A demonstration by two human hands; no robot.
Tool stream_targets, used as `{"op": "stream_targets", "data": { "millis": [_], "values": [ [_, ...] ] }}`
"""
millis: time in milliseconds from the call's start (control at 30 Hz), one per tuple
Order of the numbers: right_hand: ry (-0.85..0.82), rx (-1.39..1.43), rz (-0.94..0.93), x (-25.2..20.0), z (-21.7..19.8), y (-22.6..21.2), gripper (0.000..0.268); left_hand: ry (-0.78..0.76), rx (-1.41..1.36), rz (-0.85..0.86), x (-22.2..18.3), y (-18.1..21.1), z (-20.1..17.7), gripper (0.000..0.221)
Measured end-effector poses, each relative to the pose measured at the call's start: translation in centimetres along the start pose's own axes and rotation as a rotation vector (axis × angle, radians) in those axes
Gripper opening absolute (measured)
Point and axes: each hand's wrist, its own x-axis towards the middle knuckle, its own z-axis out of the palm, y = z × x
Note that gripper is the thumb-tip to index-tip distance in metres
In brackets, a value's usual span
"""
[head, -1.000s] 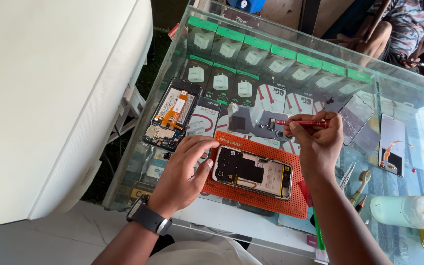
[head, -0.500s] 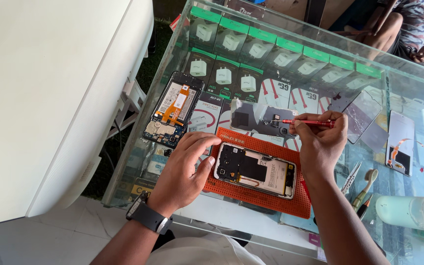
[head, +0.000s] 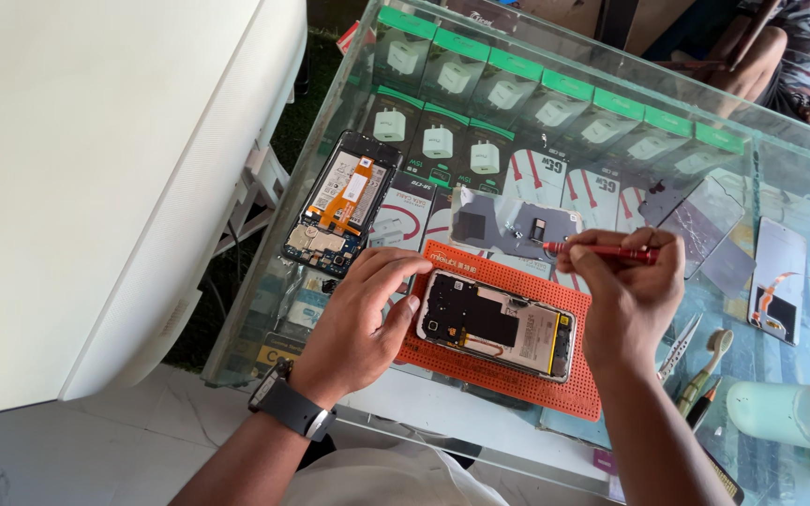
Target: The person uses a screwdriver to remove and replace screws from the internal components of a mobile phone on a glass workbench. They handle the phone frame, small electronic parts, and tools at a repair station.
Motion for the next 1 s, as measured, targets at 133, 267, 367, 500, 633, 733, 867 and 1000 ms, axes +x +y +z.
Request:
{"op": "stream_targets", "data": {
  "millis": [133, 267, 367, 500, 633, 733, 867, 1000],
  "values": [
    [-0.089, 0.064, 0.020, -3.0, 1.4, -1.5, 0.038, 0.012, -0.007, 0.023, 0.1, 0.0, 0.0, 0.031],
    [-0.228, 0.071, 0.051, -5.9, 2.6, -2.0, 0.037, 0.013, -0.010, 0.024, 0.0, 0.1, -0.1, 0.030],
    [-0.248, 0.048, 0.120, -7.5, 3.1, -1.6, 0.037, 0.025, -0.013, 0.036, -0.1, 0.2, -0.2, 0.031],
    [-0.242, 0.041, 0.164, -8.3, 3.4, -0.7, 0.038, 0.020, -0.039, 0.018, -0.1, 0.3, -0.3, 0.032],
    [-0.243, 0.017, 0.166, -8.5, 3.5, -0.3, 0.038, 0.022, -0.029, 0.016, -0.1, 0.2, -0.1, 0.033],
    [-0.240, 0.005, 0.159, -8.6, 3.5, -0.2, 0.038, 0.015, -0.022, 0.010, -0.1, 0.1, -0.1, 0.034],
    [-0.245, -0.020, 0.141, -8.5, 3.6, -0.2, 0.037, -0.007, -0.028, -0.022, -0.1, -0.1, 0.0, 0.034],
    [-0.238, -0.020, 0.139, -8.5, 3.7, -0.2, 0.037, -0.008, -0.018, -0.022, -0.1, -0.2, 0.0, 0.034]
  ]
}}
